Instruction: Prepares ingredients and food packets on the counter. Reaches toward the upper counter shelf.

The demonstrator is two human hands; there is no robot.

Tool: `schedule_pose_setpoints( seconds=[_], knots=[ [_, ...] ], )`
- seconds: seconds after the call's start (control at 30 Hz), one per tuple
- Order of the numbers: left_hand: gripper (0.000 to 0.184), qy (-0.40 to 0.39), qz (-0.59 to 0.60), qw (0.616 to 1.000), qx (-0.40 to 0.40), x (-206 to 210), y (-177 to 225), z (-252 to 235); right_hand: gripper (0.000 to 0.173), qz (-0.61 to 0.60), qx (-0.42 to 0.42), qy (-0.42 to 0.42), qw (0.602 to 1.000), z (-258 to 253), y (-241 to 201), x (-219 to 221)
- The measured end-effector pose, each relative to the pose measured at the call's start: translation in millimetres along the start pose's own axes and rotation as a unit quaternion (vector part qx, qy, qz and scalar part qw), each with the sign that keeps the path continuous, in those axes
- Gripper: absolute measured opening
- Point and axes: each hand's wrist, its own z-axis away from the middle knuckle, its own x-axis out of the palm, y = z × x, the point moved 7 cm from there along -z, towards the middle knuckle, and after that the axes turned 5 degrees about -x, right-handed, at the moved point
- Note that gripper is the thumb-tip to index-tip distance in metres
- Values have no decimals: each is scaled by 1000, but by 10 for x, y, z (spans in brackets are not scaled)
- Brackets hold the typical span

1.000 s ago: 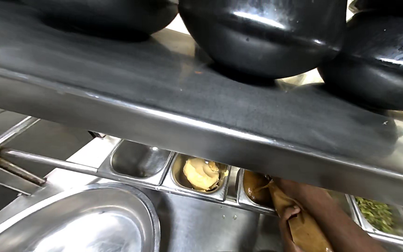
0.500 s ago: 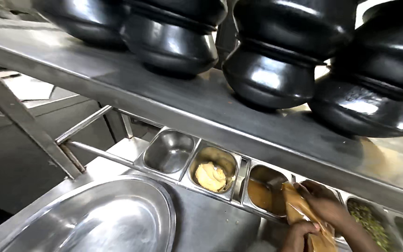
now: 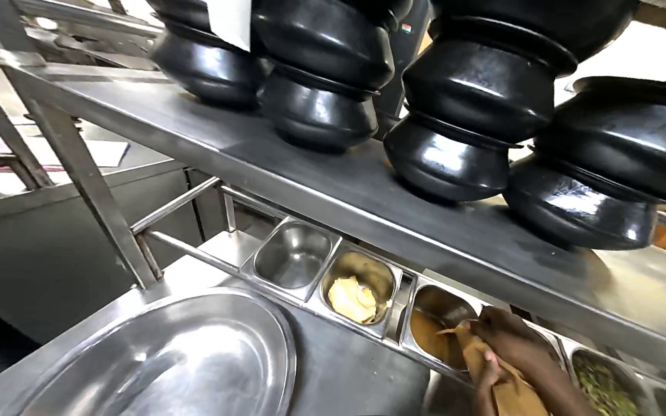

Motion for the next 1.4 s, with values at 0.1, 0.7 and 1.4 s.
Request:
schedule_pose_setpoints(
  seconds=[0.1, 0.7, 1.4],
  knots=[
    [27, -2, 1, 1000, 2, -21, 20, -27, 43, 2, 6, -9, 1000, -12, -52, -9],
    [61, 29, -425, 904, -36, 76, 571, 305, 41, -155, -79, 207, 963, 204, 159, -71],
    [72, -58, -905, 420, 31, 449, 733, 1014, 39, -59, -240, 454, 856, 2014, 21, -463]
  ],
)
